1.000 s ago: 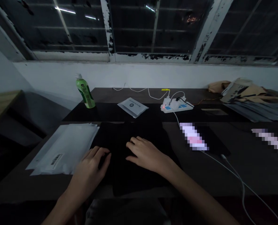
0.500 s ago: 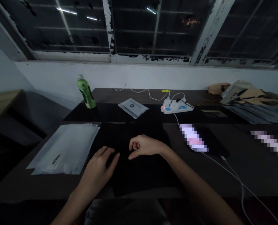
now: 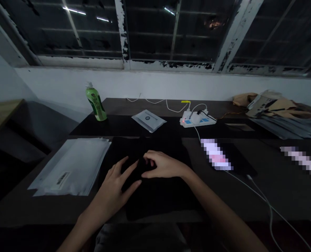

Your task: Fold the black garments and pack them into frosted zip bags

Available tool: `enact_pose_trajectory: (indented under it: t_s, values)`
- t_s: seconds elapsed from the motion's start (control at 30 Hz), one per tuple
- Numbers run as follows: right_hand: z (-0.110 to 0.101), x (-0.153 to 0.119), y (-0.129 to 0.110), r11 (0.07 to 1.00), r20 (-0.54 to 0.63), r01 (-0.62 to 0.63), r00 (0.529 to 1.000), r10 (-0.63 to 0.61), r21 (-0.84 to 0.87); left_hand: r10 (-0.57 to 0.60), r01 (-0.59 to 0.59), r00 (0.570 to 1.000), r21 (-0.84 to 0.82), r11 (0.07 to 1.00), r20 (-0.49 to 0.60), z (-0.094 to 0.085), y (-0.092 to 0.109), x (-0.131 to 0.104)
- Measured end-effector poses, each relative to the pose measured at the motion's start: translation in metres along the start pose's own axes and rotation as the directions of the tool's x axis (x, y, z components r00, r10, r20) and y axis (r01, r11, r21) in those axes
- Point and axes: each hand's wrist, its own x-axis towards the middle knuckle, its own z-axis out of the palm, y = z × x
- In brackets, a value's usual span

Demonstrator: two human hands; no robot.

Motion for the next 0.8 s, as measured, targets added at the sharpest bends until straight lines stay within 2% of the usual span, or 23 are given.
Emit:
enact_pose_trajectory:
  t_s: [0.13, 0.3, 0.4, 0.47, 0.53, 0.6, 0.7, 0.77, 0.8]
  values:
    - [0.005, 0.001, -0.008, 0.998, -0.011, 0.046, 0.999, -0.046, -0.04, -0.013, 0.013, 1.0, -0.027, 1.0, 0.011, 0.0, 0.001, 0.001]
    - [0.019, 0.002, -0.016, 0.99, -0.067, -0.011, 0.998, 0.002, -0.143, 0.001, 0.0, 1.0, -0.084, 0.996, 0.013, -0.001, 0.007, 0.003]
    - [0.025, 0.002, -0.021, 0.984, -0.113, -0.032, 0.994, 0.012, -0.173, -0.035, 0.034, 0.999, -0.104, 0.994, -0.005, -0.001, 0.008, 0.003]
    - [0.02, 0.001, -0.023, 0.982, -0.153, -0.031, 0.988, 0.002, -0.184, -0.089, 0.087, 0.996, -0.117, 0.989, -0.015, -0.001, 0.01, 0.004]
    - [0.007, -0.002, -0.022, 0.987, -0.216, -0.049, 0.976, 0.014, -0.155, -0.156, 0.152, 0.988, -0.133, 0.979, -0.021, 0.0, 0.013, 0.006]
    - [-0.013, -0.005, -0.016, 0.99, -0.322, -0.121, 0.942, 0.094, -0.066, -0.235, 0.228, 0.972, -0.152, 0.962, -0.029, 0.002, 0.016, 0.01]
    - [-0.045, -0.012, -0.004, 0.955, -0.485, -0.239, 0.824, 0.294, 0.173, -0.344, 0.332, 0.938, -0.171, 0.927, -0.041, 0.006, 0.021, 0.017]
    - [-0.062, -0.016, 0.002, 0.907, -0.523, -0.235, 0.754, 0.398, 0.35, -0.371, 0.355, 0.927, -0.195, 0.915, -0.053, 0.007, 0.02, 0.021]
    - [-0.069, -0.018, 0.003, 0.877, -0.519, -0.212, 0.737, 0.433, 0.431, -0.364, 0.343, 0.929, -0.217, 0.914, -0.062, 0.006, 0.018, 0.023]
